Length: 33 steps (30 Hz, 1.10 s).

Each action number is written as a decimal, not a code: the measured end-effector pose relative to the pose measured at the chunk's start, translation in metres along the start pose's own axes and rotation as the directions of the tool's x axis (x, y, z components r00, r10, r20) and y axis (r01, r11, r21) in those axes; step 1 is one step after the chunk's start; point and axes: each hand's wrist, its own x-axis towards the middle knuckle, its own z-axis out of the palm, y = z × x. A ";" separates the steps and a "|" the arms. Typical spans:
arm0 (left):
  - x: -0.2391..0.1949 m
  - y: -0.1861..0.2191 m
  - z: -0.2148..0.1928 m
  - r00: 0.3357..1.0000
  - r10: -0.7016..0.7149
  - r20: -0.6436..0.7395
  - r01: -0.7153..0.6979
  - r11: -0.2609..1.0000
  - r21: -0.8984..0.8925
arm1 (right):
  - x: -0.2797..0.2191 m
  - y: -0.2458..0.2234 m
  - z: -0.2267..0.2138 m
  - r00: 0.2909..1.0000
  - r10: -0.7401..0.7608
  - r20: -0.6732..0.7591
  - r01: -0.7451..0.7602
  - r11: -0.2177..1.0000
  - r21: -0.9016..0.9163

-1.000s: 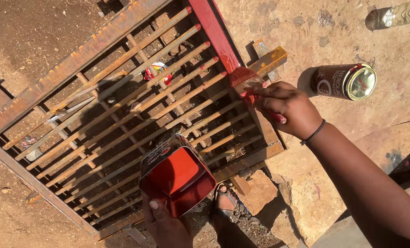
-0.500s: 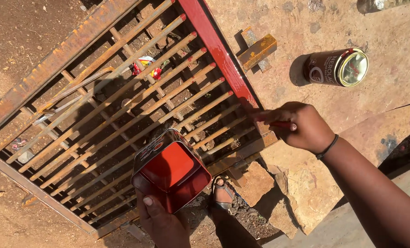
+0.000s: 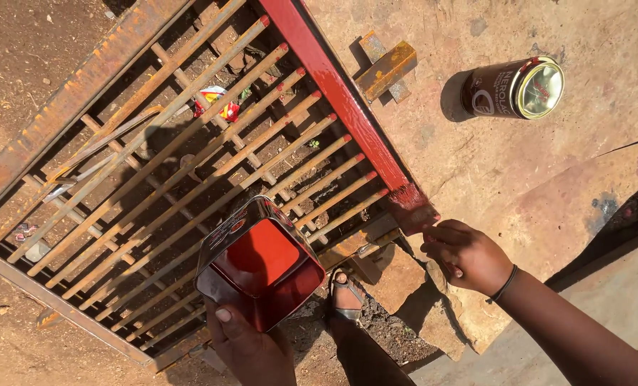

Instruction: Painting a metal gate frame with red paint using a brush.

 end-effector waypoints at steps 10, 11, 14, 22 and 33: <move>-0.008 0.005 0.009 1.000 -0.022 -0.001 0.021 0.986 0.163 | 0.073 0.031 -0.057 0.938 0.313 -0.151 -0.254 0.913 0.318; -0.010 0.003 0.009 0.998 -0.036 -0.060 0.046 0.982 0.181 | 0.075 0.023 -0.059 0.947 0.261 -0.187 -0.205 0.940 0.271; -0.013 0.000 0.008 0.994 -0.042 -0.099 0.060 0.980 0.191 | 0.058 0.006 -0.039 0.971 0.087 -0.221 -0.064 0.992 0.110; -0.015 -0.001 0.011 1.000 -0.006 -0.020 0.009 0.990 0.142 | -0.023 -0.031 -0.004 0.986 0.135 -0.098 -0.125 0.987 0.102; -0.022 -0.013 0.012 1.000 -0.010 0.009 0.008 0.984 0.179 | -0.033 -0.072 0.024 0.927 0.246 -0.282 -0.172 0.950 0.261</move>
